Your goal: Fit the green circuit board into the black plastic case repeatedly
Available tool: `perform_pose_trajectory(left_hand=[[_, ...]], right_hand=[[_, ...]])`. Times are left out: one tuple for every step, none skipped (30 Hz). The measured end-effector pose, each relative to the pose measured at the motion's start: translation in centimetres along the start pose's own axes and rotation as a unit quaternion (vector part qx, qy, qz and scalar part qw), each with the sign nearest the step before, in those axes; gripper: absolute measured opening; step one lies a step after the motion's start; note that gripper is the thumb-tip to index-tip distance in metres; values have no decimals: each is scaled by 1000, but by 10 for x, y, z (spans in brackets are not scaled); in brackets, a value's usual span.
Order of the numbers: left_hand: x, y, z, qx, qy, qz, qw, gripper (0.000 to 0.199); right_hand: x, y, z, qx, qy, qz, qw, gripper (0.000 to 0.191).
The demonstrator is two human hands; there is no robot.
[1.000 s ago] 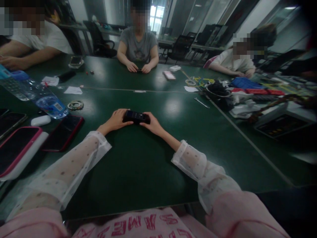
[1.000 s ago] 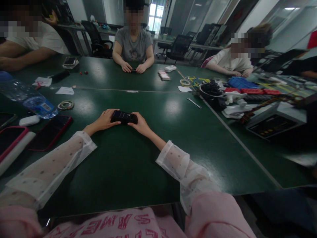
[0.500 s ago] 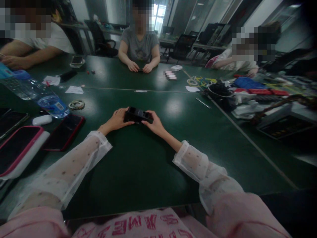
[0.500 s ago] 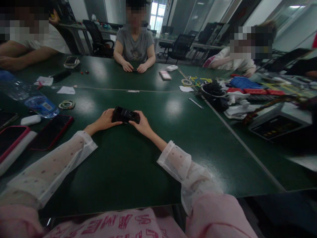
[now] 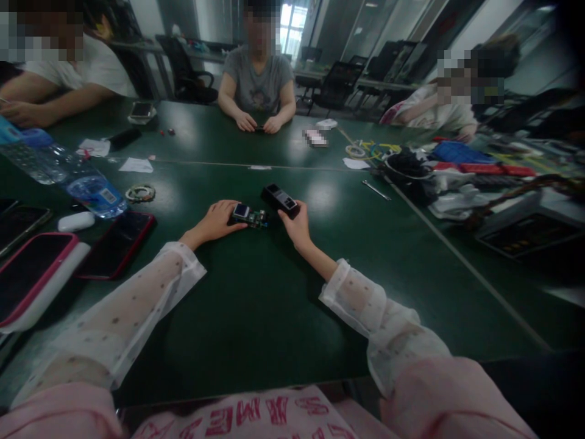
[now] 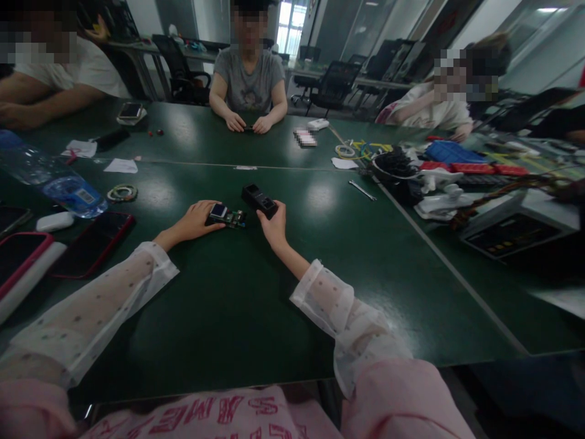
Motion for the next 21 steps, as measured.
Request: perform_pose_trajectory(left_hand=[[0, 0, 0, 1, 0, -1, 1000, 80], [0, 0, 0, 2, -1, -1, 1000, 80], [0, 0, -1, 2, -1, -1, 1000, 80], [0, 0, -1, 2, -1, -1, 1000, 80], [0, 0, 0, 2, -2, -1, 1000, 80], [-1, 0, 0, 1, -3, -2, 1000, 80], [-1, 0, 0, 0, -4, -2, 1000, 80], [-1, 0, 0, 0, -4, -1, 1000, 80], [-2, 0, 0, 2, -5, 0, 1000, 81], [-2, 0, 0, 5, -5, 1, 1000, 81], [-2, 0, 0, 7, -5, 1, 1000, 81], [-3, 0, 0, 7, -4, 0, 1000, 82], [-3, -1, 1, 5, -3, -1, 1000, 81], [-4, -1, 1, 2, -3, -2, 1000, 81], [-4, -1, 1, -1, -2, -2, 1000, 81], [-4, -1, 1, -2, -1, -2, 1000, 81], [-4, -1, 1, -2, -1, 0, 1000, 80], [-4, -1, 1, 0, -1, 1, 1000, 80], [-4, -2, 1, 3, -1, 1, 1000, 80], [-4, -2, 0, 5, -2, 2, 1000, 80], [-4, -2, 0, 7, -1, 2, 1000, 80]], right_hand=[[-2, 0, -1, 6, 7, -2, 1000, 56], [-2, 0, -2, 13, 14, -3, 1000, 54], [-2, 0, -3, 17, 20, -4, 1000, 53], [-1, 0, -4, 22, 25, -4, 999, 52], [0, 1, -5, 27, 30, -5, 999, 52], [2, 1, -5, 33, 37, -3, 999, 52], [3, 1, -6, 37, 46, 0, 998, 52], [4, 1, -6, 40, 58, 6, 997, 51], [5, 1, -6, 41, 71, 14, 996, 52], [7, 1, -6, 39, 84, 24, 995, 53], [8, 1, -6, 34, 95, 33, 994, 54], [9, 1, -5, 28, 104, 40, 993, 57], [9, 1, -5, 21, 109, 45, 993, 59], [9, 2, -4, 17, 111, 47, 993, 61], [9, 2, -4, 16, 111, 47, 993, 62], [9, 2, -5, 18, 110, 46, 993, 63], [8, 2, -5, 21, 107, 44, 993, 63], [8, 2, -5, 25, 104, 42, 993, 63], [8, 2, -5, 30, 100, 39, 994, 63], [8, 2, -5, 34, 97, 37, 994, 63], [8, 2, -5, 37, 92, 36, 994, 63]])
Point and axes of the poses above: each hand's wrist, its own y-axis away from the middle knuckle, its own z-axis out of the back of the hand, x = y × z, the point moved 7 cm from there along -y, towards the middle knuckle, and after that the axes turned 3 degrees about x, right-handed, at the moved point
